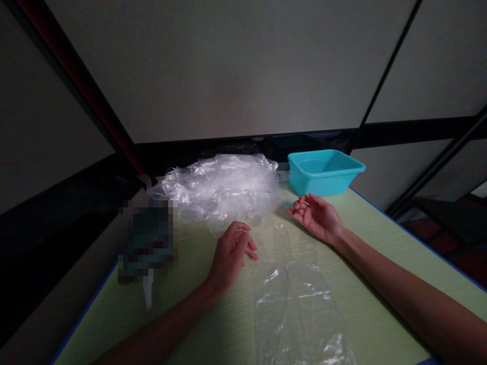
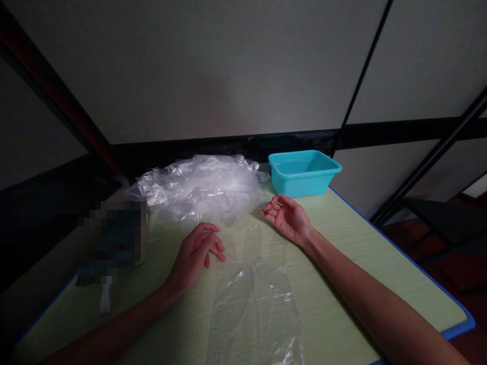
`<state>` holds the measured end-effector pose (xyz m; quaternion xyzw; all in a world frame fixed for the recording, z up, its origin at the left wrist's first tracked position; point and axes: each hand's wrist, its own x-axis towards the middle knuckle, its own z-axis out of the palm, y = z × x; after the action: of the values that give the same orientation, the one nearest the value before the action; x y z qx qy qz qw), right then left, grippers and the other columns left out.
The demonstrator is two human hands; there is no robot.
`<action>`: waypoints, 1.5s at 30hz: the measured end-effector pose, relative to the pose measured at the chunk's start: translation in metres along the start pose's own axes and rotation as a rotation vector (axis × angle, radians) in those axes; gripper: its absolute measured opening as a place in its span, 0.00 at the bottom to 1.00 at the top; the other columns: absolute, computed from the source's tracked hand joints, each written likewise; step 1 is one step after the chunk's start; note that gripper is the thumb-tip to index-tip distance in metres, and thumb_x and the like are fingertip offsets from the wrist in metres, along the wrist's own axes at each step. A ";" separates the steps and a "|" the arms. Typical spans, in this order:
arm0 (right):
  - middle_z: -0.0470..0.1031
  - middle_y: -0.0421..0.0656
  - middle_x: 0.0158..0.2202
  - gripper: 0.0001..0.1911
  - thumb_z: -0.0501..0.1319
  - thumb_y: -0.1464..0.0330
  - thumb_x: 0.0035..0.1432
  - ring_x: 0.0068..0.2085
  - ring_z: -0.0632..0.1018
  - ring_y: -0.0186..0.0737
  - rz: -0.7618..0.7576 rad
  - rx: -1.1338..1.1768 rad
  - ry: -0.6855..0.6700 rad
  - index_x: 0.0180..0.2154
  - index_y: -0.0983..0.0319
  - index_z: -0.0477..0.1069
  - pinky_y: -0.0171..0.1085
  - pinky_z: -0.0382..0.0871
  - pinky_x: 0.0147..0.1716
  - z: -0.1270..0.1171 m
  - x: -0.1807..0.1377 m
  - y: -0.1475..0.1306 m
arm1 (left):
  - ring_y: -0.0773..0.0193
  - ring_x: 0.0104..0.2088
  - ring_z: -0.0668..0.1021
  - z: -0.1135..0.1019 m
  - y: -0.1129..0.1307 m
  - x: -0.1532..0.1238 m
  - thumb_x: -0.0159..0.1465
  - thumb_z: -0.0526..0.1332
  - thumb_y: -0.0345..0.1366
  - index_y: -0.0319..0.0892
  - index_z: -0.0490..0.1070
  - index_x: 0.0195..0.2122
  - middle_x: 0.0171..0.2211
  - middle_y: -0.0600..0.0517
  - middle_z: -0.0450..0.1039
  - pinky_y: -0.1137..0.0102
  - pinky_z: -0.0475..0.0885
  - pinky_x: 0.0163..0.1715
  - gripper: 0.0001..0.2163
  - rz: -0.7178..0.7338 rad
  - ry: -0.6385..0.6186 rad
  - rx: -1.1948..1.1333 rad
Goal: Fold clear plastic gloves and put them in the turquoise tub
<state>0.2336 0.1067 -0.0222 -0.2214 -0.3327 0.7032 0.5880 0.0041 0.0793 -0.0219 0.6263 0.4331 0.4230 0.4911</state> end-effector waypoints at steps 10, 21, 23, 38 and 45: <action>0.61 0.35 0.16 0.17 0.50 0.60 0.58 0.19 0.63 0.30 0.108 -0.076 -0.150 0.20 0.60 0.62 0.45 0.64 0.44 0.008 -0.012 -0.007 | 0.66 0.18 0.75 0.000 0.004 -0.002 0.58 0.52 0.39 0.41 0.59 0.33 0.18 0.57 0.70 0.76 0.65 0.17 0.07 -0.033 -0.049 -0.087; 0.60 0.35 0.16 0.24 0.52 0.49 0.53 0.18 0.60 0.30 0.845 -0.285 -0.823 0.23 0.63 0.66 0.46 0.60 0.46 -0.002 -0.041 -0.026 | 0.62 0.28 0.78 0.020 0.019 -0.036 0.59 0.51 0.42 0.40 0.59 0.35 0.27 0.48 0.75 0.71 0.70 0.26 0.10 -0.247 -0.380 -0.250; 0.60 0.35 0.16 0.23 0.53 0.50 0.53 0.19 0.60 0.29 0.860 -0.286 -0.853 0.24 0.63 0.66 0.45 0.59 0.47 -0.001 -0.041 -0.023 | 0.61 0.29 0.78 0.020 0.017 -0.037 0.60 0.51 0.42 0.40 0.60 0.36 0.28 0.47 0.75 0.70 0.70 0.27 0.10 -0.253 -0.412 -0.250; 0.63 0.34 0.17 0.20 0.58 0.53 0.51 0.18 0.61 0.27 0.881 -0.359 -0.946 0.23 0.65 0.64 0.47 0.57 0.50 -0.002 -0.039 -0.013 | 0.61 0.31 0.78 0.020 0.014 -0.038 0.60 0.51 0.44 0.39 0.61 0.36 0.30 0.46 0.74 0.70 0.70 0.29 0.12 -0.310 -0.509 -0.235; 0.64 0.34 0.18 0.20 0.57 0.54 0.53 0.18 0.61 0.26 0.915 -0.431 -0.932 0.24 0.65 0.63 0.43 0.58 0.50 0.004 -0.038 -0.017 | 0.62 0.31 0.78 0.021 0.012 -0.037 0.60 0.51 0.44 0.39 0.61 0.35 0.30 0.46 0.74 0.71 0.69 0.28 0.12 -0.304 -0.502 -0.214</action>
<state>0.2505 0.0700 -0.0102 -0.1261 -0.5565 0.8207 -0.0296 0.0163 0.0369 -0.0173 0.5841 0.3400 0.2198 0.7036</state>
